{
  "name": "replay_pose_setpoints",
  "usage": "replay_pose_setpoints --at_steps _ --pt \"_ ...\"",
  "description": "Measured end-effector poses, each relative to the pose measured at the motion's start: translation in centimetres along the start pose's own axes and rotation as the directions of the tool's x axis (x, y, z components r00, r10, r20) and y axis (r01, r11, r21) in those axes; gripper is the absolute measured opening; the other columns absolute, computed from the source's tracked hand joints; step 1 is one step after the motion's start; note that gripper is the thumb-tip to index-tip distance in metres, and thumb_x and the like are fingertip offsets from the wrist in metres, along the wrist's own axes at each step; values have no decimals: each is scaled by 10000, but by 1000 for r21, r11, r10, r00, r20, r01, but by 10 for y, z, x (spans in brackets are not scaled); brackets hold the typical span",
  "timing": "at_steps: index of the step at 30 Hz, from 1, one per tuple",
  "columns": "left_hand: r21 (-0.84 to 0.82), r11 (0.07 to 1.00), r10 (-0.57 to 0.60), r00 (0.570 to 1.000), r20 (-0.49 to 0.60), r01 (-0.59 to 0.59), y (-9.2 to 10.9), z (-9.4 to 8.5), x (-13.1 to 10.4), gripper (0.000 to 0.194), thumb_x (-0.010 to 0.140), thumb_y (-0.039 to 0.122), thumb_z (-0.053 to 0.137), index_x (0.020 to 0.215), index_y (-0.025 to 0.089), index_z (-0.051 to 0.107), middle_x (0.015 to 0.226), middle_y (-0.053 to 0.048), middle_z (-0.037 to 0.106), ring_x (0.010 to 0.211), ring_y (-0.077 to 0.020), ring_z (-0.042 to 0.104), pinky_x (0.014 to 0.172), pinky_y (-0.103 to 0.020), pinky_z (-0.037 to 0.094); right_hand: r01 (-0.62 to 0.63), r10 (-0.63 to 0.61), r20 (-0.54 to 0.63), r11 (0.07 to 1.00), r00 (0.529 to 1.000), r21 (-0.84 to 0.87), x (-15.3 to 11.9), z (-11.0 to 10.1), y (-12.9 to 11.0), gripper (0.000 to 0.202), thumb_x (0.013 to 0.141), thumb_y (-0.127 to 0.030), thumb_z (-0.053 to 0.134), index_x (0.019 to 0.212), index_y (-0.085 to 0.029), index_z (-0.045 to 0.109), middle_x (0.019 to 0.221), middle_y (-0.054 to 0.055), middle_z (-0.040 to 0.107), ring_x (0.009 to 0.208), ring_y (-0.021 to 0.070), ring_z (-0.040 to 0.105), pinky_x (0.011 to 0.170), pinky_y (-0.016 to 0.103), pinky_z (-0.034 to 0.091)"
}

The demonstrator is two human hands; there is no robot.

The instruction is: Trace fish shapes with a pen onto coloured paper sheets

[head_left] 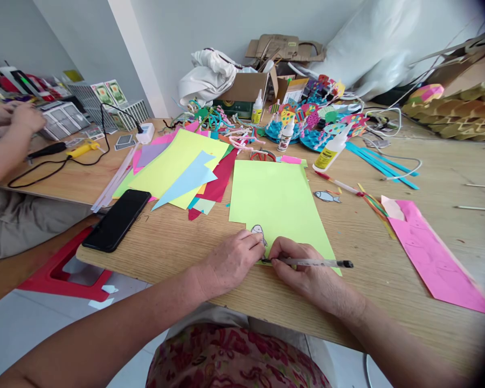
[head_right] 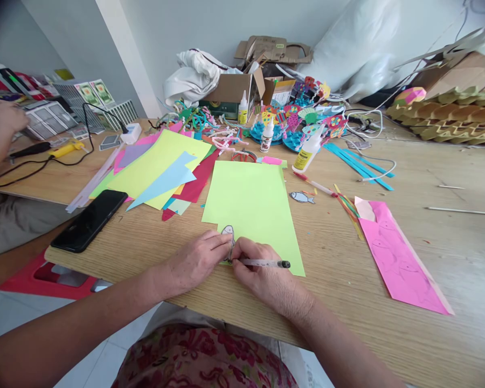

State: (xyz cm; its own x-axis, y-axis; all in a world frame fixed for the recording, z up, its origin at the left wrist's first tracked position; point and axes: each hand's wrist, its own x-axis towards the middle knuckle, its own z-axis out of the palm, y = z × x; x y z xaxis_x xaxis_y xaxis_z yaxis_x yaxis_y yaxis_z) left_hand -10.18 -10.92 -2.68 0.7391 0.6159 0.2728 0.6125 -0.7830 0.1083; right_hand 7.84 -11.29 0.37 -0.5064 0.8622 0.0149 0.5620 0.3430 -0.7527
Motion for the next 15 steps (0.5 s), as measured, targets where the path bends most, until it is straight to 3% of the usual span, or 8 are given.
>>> replay_pose_setpoints --at_steps 15 --pt "-55 998 -17 997 75 21 -1 -8 3 217 932 102 327 956 118 542 1102 -89 537 1029 -178 477 953 -301 394 21 -21 2 999 1000 26 1 1 4 108 747 -133 428 669 -206 440 563 -49 475 512 98 399 485 214 307"
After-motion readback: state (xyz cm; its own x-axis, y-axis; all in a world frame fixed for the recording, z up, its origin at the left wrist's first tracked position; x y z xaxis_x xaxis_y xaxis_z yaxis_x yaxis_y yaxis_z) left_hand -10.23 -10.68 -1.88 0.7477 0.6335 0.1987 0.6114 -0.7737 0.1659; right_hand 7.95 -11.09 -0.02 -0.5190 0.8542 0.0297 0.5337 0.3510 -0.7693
